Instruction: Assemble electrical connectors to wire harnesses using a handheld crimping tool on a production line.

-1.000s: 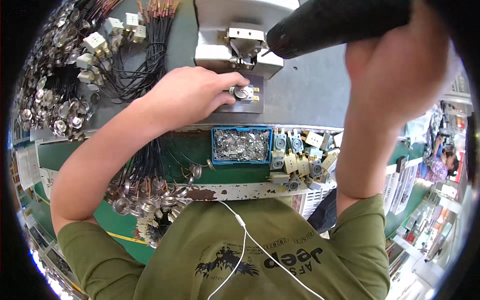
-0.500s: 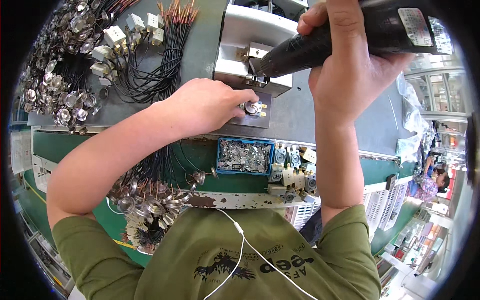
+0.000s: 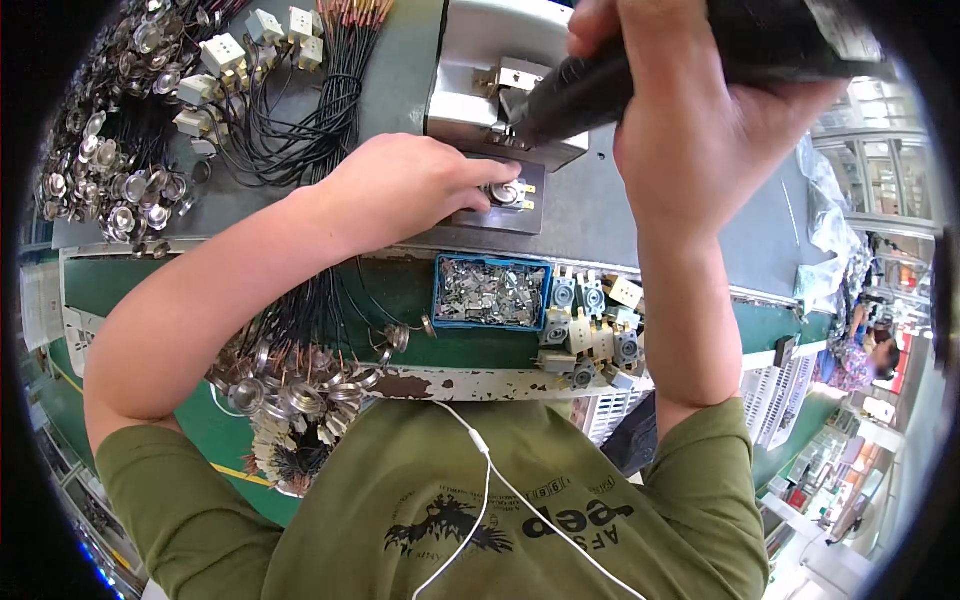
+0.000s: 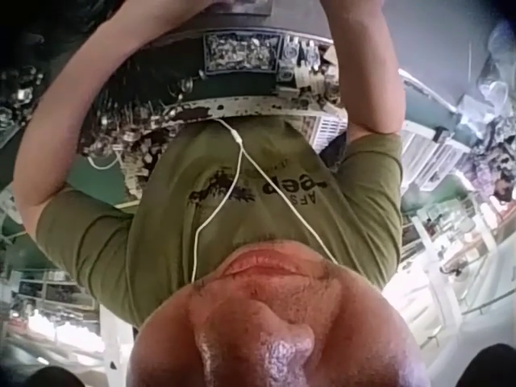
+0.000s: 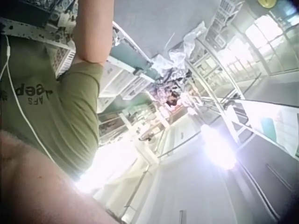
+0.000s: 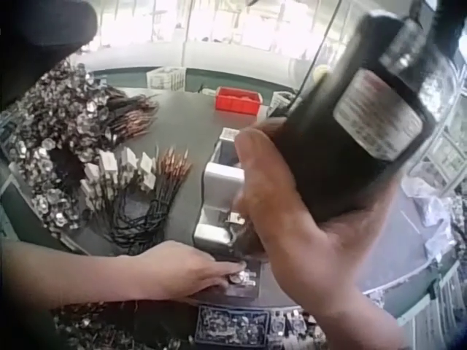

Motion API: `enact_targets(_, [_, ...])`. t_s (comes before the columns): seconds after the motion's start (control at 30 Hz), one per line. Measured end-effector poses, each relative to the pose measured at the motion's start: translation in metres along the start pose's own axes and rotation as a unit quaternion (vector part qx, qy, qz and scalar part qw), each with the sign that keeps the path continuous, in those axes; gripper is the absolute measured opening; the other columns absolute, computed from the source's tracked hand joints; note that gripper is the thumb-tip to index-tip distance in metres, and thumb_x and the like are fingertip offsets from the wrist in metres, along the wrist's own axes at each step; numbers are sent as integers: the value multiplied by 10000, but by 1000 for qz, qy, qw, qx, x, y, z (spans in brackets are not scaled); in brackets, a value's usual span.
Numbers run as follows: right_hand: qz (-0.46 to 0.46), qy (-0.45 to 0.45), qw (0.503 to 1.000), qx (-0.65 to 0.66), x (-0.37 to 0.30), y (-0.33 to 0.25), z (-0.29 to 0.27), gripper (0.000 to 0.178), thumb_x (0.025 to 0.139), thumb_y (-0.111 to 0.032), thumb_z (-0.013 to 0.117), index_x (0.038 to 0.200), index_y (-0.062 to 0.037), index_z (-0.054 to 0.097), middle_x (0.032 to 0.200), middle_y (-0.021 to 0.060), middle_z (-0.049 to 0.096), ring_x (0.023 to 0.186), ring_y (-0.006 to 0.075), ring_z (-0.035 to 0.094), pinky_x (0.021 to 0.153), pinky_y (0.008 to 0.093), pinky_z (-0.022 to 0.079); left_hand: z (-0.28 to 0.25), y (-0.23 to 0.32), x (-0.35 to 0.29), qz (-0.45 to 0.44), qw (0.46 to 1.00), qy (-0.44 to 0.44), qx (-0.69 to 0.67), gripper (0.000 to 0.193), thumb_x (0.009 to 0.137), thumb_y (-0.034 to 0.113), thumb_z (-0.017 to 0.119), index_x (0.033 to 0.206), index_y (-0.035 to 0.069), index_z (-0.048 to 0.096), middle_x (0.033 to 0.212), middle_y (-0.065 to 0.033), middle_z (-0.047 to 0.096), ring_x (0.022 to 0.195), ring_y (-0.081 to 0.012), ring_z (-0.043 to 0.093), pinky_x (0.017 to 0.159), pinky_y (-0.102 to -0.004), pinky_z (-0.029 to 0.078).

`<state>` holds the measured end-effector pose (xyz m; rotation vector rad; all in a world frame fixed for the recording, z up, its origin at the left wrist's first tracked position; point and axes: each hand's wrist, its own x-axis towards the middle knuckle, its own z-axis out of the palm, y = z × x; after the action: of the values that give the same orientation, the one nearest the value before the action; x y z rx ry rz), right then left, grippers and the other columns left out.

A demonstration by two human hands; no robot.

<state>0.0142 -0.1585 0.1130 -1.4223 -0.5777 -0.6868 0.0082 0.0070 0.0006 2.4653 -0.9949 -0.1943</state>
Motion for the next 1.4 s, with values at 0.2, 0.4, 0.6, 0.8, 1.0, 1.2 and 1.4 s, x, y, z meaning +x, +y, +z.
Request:
enact_targets(0.2, [57, -38, 993, -95, -13, 1, -40, 161, 932, -51, 771, 1034, 16, 664, 792, 73, 695, 559, 121, 641, 491, 255, 510, -6, 6, 2, -18, 999, -14, -27, 365, 972, 328, 653, 1320, 217, 681, 988, -151, 748, 937, -377, 706, 826, -491, 560])
enact_targets(0.4, [62, -8, 996, -62, -18, 12, -33, 164, 924, -39, 780, 1023, 28, 668, 770, 62, 682, 571, 111, 627, 505, 244, 489, -9, 9, 3, -37, 999, -36, -10, 360, 973, 331, 654, 1315, 221, 668, 984, -142, 748, 949, -370, 708, 828, -493, 560])
enact_targets(0.6, [144, 4, 990, -3, -24, -9, -21, 149, 923, -22, 771, 1016, 35, 671, 783, 63, 688, 595, 104, 638, 526, 234, 502, -8, 11, 2, -38, 999, -37, 3, 364, 972, 335, 654, 1318, 221, 662, 979, -135, 750, 936, -369, 711, 820, -497, 561])
enact_targets(0.8, [-15, -56, 925, 374, -16, 39, -14, 174, 901, -13, 788, 1022, 27, 669, 827, 62, 702, 603, 102, 647, 534, 233, 516, -6, 11, 5, -27, 999, -40, 20, 363, 972, 327, 655, 1324, 238, 655, 985, -143, 746, 931, -374, 710, 813, -501, 562])
enact_targets(1.0, [-19, -77, 997, -23, -25, 24, -28, 226, 868, 41, 785, 1047, 15, 649, 861, 76, 714, 653, 112, 670, 565, 238, 540, -9, 11, 4, -33, 999, -31, 12, 352, 960, 289, 670, 1306, 228, 656, 988, -131, 745, 937, -363, 710, 819, -493, 556])
enact_targets(1.2, [55, -44, 997, 23, -41, 7, -16, 232, 889, 2, 784, 1070, 27, 642, 844, 84, 703, 656, 126, 676, 564, 249, 549, -7, 14, 2, -27, 999, -21, 34, 348, 955, 284, 676, 1296, 214, 661, 1027, -125, 744, 944, -364, 709, 824, -490, 558])
enact_targets(1.4, [68, -66, 995, -39, -35, 4, -27, 218, 903, -20, 776, 1067, 29, 641, 828, 86, 696, 646, 129, 672, 558, 250, 547, -5, 9, 2, 14, 1000, -3, 28, 343, 960, 279, 674, 1287, 177, 659, 1042, -135, 743, 955, -372, 703, 833, -487, 557])
